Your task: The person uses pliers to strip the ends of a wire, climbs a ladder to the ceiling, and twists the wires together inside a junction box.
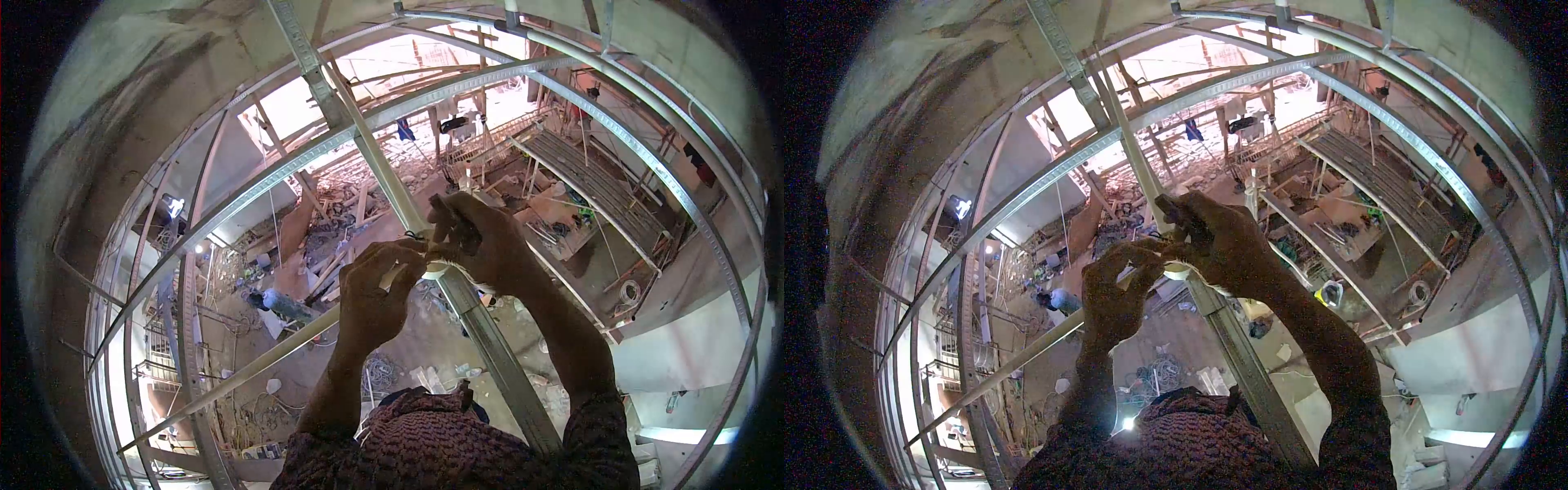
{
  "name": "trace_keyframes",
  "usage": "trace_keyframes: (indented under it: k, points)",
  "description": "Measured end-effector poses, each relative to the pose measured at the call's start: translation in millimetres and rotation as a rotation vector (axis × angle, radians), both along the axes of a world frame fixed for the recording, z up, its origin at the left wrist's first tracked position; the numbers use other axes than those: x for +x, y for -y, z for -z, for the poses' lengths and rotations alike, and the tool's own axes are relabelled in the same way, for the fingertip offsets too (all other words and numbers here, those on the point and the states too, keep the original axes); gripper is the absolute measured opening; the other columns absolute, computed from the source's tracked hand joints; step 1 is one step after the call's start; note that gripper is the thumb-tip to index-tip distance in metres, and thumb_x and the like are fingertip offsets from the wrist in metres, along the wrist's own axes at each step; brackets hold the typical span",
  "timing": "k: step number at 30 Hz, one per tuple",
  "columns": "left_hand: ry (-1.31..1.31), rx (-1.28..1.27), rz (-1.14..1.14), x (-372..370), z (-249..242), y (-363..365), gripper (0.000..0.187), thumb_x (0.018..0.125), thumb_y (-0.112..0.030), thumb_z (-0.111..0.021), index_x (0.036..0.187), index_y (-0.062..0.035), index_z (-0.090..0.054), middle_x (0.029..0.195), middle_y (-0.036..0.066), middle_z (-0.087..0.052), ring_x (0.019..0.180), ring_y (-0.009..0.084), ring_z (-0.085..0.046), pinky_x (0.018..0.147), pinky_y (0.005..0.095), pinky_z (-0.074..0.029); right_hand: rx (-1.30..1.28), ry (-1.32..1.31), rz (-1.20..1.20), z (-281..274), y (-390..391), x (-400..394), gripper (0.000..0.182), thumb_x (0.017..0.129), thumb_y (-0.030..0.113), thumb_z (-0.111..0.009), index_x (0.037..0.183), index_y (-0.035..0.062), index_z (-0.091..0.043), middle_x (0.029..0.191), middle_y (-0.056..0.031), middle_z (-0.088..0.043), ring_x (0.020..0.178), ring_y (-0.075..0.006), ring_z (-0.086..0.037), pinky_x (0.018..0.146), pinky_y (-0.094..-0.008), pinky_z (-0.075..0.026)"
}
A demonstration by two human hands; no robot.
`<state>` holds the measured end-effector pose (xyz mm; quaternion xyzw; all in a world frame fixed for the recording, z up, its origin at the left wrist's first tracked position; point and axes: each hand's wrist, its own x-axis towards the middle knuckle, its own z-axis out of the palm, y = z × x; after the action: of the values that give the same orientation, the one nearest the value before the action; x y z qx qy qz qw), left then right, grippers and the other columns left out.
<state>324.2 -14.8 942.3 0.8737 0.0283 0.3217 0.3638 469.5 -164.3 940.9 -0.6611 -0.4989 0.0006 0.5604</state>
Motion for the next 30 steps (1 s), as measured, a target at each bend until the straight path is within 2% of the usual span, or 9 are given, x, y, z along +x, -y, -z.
trace_keyframes:
  k: [3, 5, 9, 11, 15, 18, 21, 27, 30]
  points:
    - [-0.061, -0.106, 0.021, -2.0, -3.0, 0.4, 0.011, 0.094, -0.010, -0.069, 0.097, 0.0008, -0.072, 0.109, 0.015, -0.076, 0.098, 0.0237, -0.073, 0.089, 0.0378, -0.056, -0.008, -0.001, -0.103, -2.1, 0.7, 7.8, 0.054, 0.087, 0.030, -0.082, 0.129, 0.0035, -0.060, 0.092, -0.0116, -0.072, 0.078, -0.0207, -0.071, 0.071, -0.0365, -0.057]
    - [-0.050, -0.123, 0.025, -1.0, -2.1, 1.1, 0.009, 0.093, -0.009, -0.067, 0.095, -0.0003, -0.070, 0.108, 0.014, -0.076, 0.096, 0.0248, -0.073, 0.088, 0.0374, -0.056, -0.092, -0.105, -0.126, -8.7, 3.8, 7.8, 0.043, 0.084, 0.012, -0.084, 0.120, 0.0016, -0.061, 0.095, -0.0089, -0.072, 0.088, -0.0129, -0.069, 0.080, -0.0309, -0.056]
    - [-0.041, -0.037, 0.016, -0.9, -3.5, 2.4, 0.008, 0.092, -0.008, -0.065, 0.093, -0.0006, -0.068, 0.108, 0.014, -0.076, 0.093, 0.0244, -0.074, 0.085, 0.0370, -0.056, -0.117, -0.141, -0.102, -8.1, 1.9, 6.7, 0.047, 0.083, 0.014, -0.085, 0.122, 0.0012, -0.061, 0.097, -0.0099, -0.073, 0.087, -0.0140, -0.070, 0.080, -0.0329, -0.057]
    - [-0.036, -0.074, 0.003, -1.6, -5.2, 6.0, 0.008, 0.092, -0.008, -0.066, 0.093, -0.0007, -0.068, 0.107, 0.014, -0.076, 0.094, 0.0240, -0.074, 0.085, 0.0370, -0.056, -0.112, 0.124, 0.003, -1.0, -1.6, 6.1, 0.050, 0.087, 0.026, -0.082, 0.127, 0.0034, -0.061, 0.090, -0.0120, -0.070, 0.074, -0.0243, -0.069, 0.070, -0.0378, -0.056]
    - [0.042, -0.199, -0.028, 0.3, -0.1, 1.9, 0.009, 0.092, -0.009, -0.067, 0.093, -0.0006, -0.068, 0.103, 0.014, -0.076, 0.092, 0.0237, -0.073, 0.084, 0.0365, -0.056, -0.026, 0.175, -0.064, -0.8, 4.0, 7.4, 0.045, 0.087, 0.022, -0.081, 0.124, 0.0034, -0.062, 0.087, -0.0133, -0.069, 0.074, -0.0254, -0.070, 0.068, -0.0392, -0.056]
    - [0.038, -0.102, -0.059, -1.2, 0.2, 0.0, 0.008, 0.091, -0.008, -0.067, 0.092, -0.0004, -0.068, 0.100, 0.014, -0.075, 0.090, 0.0235, -0.073, 0.084, 0.0361, -0.056, -0.034, 0.103, -0.041, -3.8, 6.5, 0.9, 0.040, 0.087, 0.019, -0.079, 0.120, 0.0036, -0.063, 0.085, -0.0150, -0.069, 0.075, -0.0264, -0.071, 0.068, -0.0394, -0.055]
    - [-0.005, -0.181, -0.060, -3.5, -1.4, 2.1, 0.007, 0.090, -0.006, -0.066, 0.091, -0.0003, -0.069, 0.099, 0.014, -0.075, 0.090, 0.0236, -0.073, 0.085, 0.0369, -0.056, -0.122, 0.107, 0.049, -4.9, 1.3, -6.2, 0.043, 0.086, 0.018, -0.080, 0.123, 0.0043, -0.062, 0.084, -0.0147, -0.069, 0.076, -0.0269, -0.072, 0.068, -0.0384, -0.056]
    - [0.068, 0.009, 0.023, -1.7, -2.2, 1.4, 0.005, 0.089, -0.006, -0.070, 0.090, -0.0016, -0.070, 0.108, 0.014, -0.075, 0.098, 0.0246, -0.073, 0.088, 0.0378, -0.055, -0.094, 0.061, 0.121, -3.3, -2.3, -5.6, 0.037, 0.085, 0.023, -0.081, 0.110, 0.0045, -0.062, 0.078, -0.0135, -0.069, 0.073, -0.0321, -0.073, 0.067, -0.0425, -0.057]
    - [-0.014, -0.077, 0.008, -3.8, 1.6, 1.5, 0.003, 0.088, -0.005, -0.071, 0.090, -0.0022, -0.071, 0.110, 0.014, -0.075, 0.102, 0.0247, -0.073, 0.089, 0.0374, -0.055, -0.149, 0.047, 0.155, -1.7, -9.2, -5.4, 0.038, 0.083, 0.028, -0.082, 0.103, 0.0048, -0.059, 0.074, -0.0141, -0.068, 0.070, -0.0344, -0.072, 0.065, -0.0444, -0.056]
